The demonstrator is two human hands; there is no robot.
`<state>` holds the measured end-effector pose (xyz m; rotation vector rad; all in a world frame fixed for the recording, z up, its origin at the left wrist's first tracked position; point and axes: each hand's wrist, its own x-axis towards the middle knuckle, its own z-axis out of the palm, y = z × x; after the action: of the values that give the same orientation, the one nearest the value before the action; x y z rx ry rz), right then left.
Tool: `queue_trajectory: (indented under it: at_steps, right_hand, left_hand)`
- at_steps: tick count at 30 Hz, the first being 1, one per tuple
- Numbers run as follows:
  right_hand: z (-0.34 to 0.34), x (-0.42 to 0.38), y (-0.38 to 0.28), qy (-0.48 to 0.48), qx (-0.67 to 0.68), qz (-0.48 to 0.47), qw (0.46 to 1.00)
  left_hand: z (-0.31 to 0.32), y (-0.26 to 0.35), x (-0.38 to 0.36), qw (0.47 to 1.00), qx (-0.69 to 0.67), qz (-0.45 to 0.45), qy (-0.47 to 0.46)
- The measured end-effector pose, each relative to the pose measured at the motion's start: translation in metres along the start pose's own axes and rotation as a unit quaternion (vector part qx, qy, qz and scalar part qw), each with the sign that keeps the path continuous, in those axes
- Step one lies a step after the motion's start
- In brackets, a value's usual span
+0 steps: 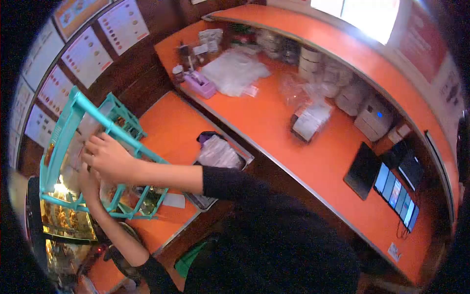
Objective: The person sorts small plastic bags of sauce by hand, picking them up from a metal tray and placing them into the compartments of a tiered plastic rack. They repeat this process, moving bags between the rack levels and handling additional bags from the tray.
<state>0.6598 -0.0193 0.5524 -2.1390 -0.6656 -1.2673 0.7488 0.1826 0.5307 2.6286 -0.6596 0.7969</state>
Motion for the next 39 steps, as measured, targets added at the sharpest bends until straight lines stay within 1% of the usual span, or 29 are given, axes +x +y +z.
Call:
queue_trajectory:
  at_steps: [1, 3, 4, 5, 7, 9, 11, 12, 13, 14, 15, 16, 18, 19, 20, 21, 22, 23, 24, 25, 27, 29, 31, 32, 33, 34, 35, 37, 39]
  right_hand:
    - [-0.033, -0.022, -0.004, -0.025, 0.041, 0.031, 0.998]
    - [-0.064, -0.093, -0.001, -0.011, 0.089, 0.178, 0.980]
    - [-0.089, -0.130, 0.003, -0.015, 0.148, 0.245, 0.958]
    - [-0.102, -0.176, 0.009, -0.005, 0.079, 0.282, 0.956]
    - [-0.137, -0.281, 0.011, -0.054, -0.044, 0.399, 0.914]
    - [-0.197, -0.356, -0.018, -0.130, -0.122, 0.590, 0.788]
    - [-0.248, -0.417, -0.049, -0.095, -0.187, 0.649, 0.732]
    - [-0.276, -0.422, -0.065, -0.115, -0.206, 0.683, 0.691]
    - [-0.290, -0.450, -0.072, -0.058, -0.240, 0.661, 0.709]
    - [-0.299, -0.465, -0.071, 0.031, -0.233, 0.615, 0.752]
    - [-0.310, -0.475, -0.072, 0.117, -0.223, 0.561, 0.789]
    - [-0.318, -0.476, -0.071, 0.122, -0.230, 0.564, 0.783]
    - [-0.324, -0.463, -0.056, 0.176, -0.165, 0.512, 0.825]
    - [-0.322, -0.458, -0.049, 0.134, -0.174, 0.560, 0.799]
    - [-0.319, -0.453, -0.041, 0.089, -0.179, 0.604, 0.771]
    - [-0.319, -0.437, -0.038, 0.084, -0.173, 0.599, 0.777]
    - [-0.320, -0.410, -0.039, 0.003, -0.117, 0.645, 0.755]
    - [-0.321, -0.395, -0.039, -0.087, -0.059, 0.682, 0.723]
    - [-0.319, -0.393, -0.035, -0.110, -0.047, 0.671, 0.732]
    - [-0.311, -0.394, -0.036, -0.091, -0.067, 0.598, 0.794]
    - [-0.298, -0.391, -0.036, -0.052, -0.043, 0.466, 0.882]
    - [-0.303, -0.376, -0.042, -0.026, 0.033, 0.378, 0.925]
    - [-0.300, -0.381, -0.039, -0.032, 0.068, 0.335, 0.939]
    - [-0.300, -0.396, -0.034, -0.089, 0.099, 0.427, 0.895]
    - [-0.298, -0.410, -0.025, -0.147, 0.116, 0.512, 0.838]
    - [-0.293, -0.414, -0.014, -0.194, 0.062, 0.505, 0.839]
    - [-0.285, -0.414, -0.006, -0.235, 0.006, 0.492, 0.838]
    - [-0.257, -0.406, 0.015, -0.216, 0.038, 0.434, 0.874]
    - [-0.215, -0.404, 0.046, -0.180, 0.100, 0.419, 0.884]
  left_hand:
    - [-0.021, 0.030, 0.002, 0.997, 0.002, -0.074, -0.033]
    - [-0.031, 0.045, 0.003, 0.996, 0.052, -0.072, -0.020]
    - [-0.023, 0.030, 0.004, 0.998, 0.044, -0.043, 0.019]
    - [-0.015, 0.011, 0.005, 0.997, 0.035, -0.015, 0.061]
    - [-0.014, 0.010, 0.005, 0.995, 0.028, -0.012, 0.097]
    - [-0.011, 0.013, 0.005, 0.941, 0.098, 0.146, 0.289]
    - [-0.017, 0.054, -0.004, 0.906, 0.011, 0.153, 0.394]
    - [-0.015, 0.074, -0.015, 0.900, 0.044, 0.125, 0.415]
    - [-0.012, 0.096, -0.029, 0.893, 0.077, 0.096, 0.433]
    - [-0.004, 0.127, -0.042, 0.901, -0.051, 0.118, 0.413]
    - [0.011, 0.147, -0.059, 0.928, -0.086, 0.054, 0.359]
    - [0.032, 0.164, -0.077, 0.946, -0.117, -0.011, 0.303]
    - [0.076, 0.202, -0.111, 0.939, -0.315, -0.004, 0.137]
    - [0.101, 0.223, -0.125, 0.932, -0.297, 0.149, 0.142]
    - [0.107, 0.256, -0.150, 0.930, -0.328, 0.137, 0.090]
    - [0.130, 0.262, -0.177, 0.875, -0.475, -0.017, -0.088]
    - [0.146, 0.272, -0.195, 0.917, -0.380, 0.083, -0.090]
    - [0.126, 0.304, -0.209, 0.909, -0.382, 0.097, -0.138]
    - [0.107, 0.342, -0.219, 0.899, -0.384, 0.104, -0.184]
    - [0.114, 0.355, -0.234, 0.890, -0.388, 0.135, -0.197]
    - [0.101, 0.384, -0.255, 0.855, -0.427, 0.070, -0.284]
    - [0.119, 0.382, -0.289, 0.846, -0.439, 0.028, -0.302]
    - [0.138, 0.372, -0.329, 0.874, -0.371, 0.070, -0.308]
    - [0.135, 0.367, -0.345, 0.886, -0.359, 0.029, -0.291]
    - [0.132, 0.365, -0.361, 0.871, -0.342, -0.005, -0.353]
    - [0.128, 0.360, -0.375, 0.848, -0.329, -0.034, -0.414]
    - [0.123, 0.352, -0.394, 0.855, -0.324, -0.060, -0.400]
    - [0.114, 0.328, -0.426, 0.846, -0.355, -0.139, -0.373]
    - [0.100, 0.301, -0.459, 0.838, -0.325, -0.249, -0.360]
